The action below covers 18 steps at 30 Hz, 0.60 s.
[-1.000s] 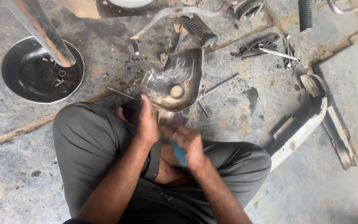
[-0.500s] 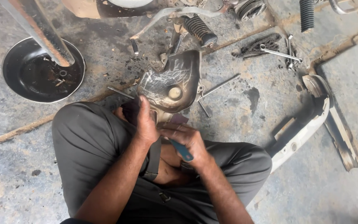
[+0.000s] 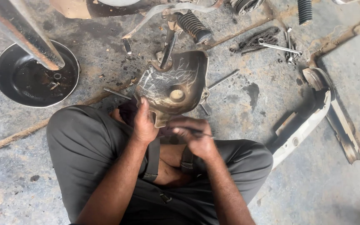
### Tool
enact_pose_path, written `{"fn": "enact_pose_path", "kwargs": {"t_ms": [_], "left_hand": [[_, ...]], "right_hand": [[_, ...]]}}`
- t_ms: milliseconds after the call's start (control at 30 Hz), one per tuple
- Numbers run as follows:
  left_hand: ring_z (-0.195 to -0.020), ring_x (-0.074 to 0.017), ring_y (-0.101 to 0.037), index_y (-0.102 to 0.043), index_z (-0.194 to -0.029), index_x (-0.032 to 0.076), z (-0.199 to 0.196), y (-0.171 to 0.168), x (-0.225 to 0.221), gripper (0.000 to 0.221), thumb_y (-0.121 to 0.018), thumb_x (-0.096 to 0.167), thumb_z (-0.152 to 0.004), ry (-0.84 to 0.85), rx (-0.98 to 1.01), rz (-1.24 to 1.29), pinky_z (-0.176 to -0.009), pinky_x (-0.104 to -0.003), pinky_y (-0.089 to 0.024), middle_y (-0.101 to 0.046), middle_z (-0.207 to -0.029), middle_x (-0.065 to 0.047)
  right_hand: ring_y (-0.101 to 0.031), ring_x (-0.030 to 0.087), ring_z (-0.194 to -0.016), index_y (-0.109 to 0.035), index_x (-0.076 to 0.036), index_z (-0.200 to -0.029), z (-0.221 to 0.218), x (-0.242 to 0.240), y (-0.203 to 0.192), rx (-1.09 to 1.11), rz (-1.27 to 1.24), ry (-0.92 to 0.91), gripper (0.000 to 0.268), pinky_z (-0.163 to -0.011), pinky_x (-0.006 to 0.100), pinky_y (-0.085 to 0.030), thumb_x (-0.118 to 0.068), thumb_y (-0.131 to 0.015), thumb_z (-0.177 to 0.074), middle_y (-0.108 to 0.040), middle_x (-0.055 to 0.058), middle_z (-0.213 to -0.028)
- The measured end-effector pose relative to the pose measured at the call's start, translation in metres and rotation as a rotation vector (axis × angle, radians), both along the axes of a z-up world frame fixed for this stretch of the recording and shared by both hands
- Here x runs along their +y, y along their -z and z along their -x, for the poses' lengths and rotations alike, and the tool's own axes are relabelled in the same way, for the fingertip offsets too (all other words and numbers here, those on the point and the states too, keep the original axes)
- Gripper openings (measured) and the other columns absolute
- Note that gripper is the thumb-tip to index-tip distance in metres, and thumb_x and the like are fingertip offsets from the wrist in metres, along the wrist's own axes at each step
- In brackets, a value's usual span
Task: Scraping and cleaning a motorcycle engine cover to remove old gasket residue using a hand-held scraper blade.
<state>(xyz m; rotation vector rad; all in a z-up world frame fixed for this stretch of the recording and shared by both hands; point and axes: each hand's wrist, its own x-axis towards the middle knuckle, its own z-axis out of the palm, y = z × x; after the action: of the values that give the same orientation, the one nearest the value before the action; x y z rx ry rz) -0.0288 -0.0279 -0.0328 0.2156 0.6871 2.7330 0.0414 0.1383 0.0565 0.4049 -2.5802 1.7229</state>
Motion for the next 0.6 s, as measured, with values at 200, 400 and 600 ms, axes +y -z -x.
{"fn": "enact_pose_path", "kwargs": {"t_ms": [200,400,600], "left_hand": [[-0.129,-0.0253,-0.058,-0.053,-0.141,-0.005,0.002,0.032,0.002,0.055,-0.048,0.041,-0.110,-0.112,0.038,0.122,-0.112,-0.041,-0.047,-0.062,-0.138,-0.015],[-0.127,-0.0234,-0.058,-0.054,-0.136,-0.002,-0.002,0.039,0.010,0.038,-0.053,0.025,-0.110,-0.507,0.337,0.521,-0.113,-0.038,-0.046,-0.059,-0.135,-0.012],[-0.127,-0.0251,-0.056,-0.051,-0.138,-0.002,-0.014,0.043,0.015,0.039,-0.054,0.025,-0.110,-0.646,0.356,0.618,-0.116,-0.040,-0.045,-0.055,-0.135,-0.014]], "right_hand": [[-0.076,0.025,-0.087,-0.070,0.004,-0.113,-0.011,-0.006,0.046,-0.093,0.544,0.383,0.021,-0.082,0.039,-0.065,-0.004,-0.073,-0.094,-0.077,0.018,-0.099],[-0.075,0.024,-0.082,-0.064,0.005,-0.110,-0.017,-0.042,0.054,-0.004,0.658,0.609,0.020,-0.077,0.038,-0.065,0.000,-0.071,-0.093,-0.073,0.016,-0.097],[-0.073,0.019,-0.079,-0.059,-0.001,-0.104,-0.014,-0.066,0.059,0.146,0.452,0.705,0.015,-0.073,0.033,-0.064,0.000,-0.070,-0.093,-0.072,0.014,-0.091]]}}
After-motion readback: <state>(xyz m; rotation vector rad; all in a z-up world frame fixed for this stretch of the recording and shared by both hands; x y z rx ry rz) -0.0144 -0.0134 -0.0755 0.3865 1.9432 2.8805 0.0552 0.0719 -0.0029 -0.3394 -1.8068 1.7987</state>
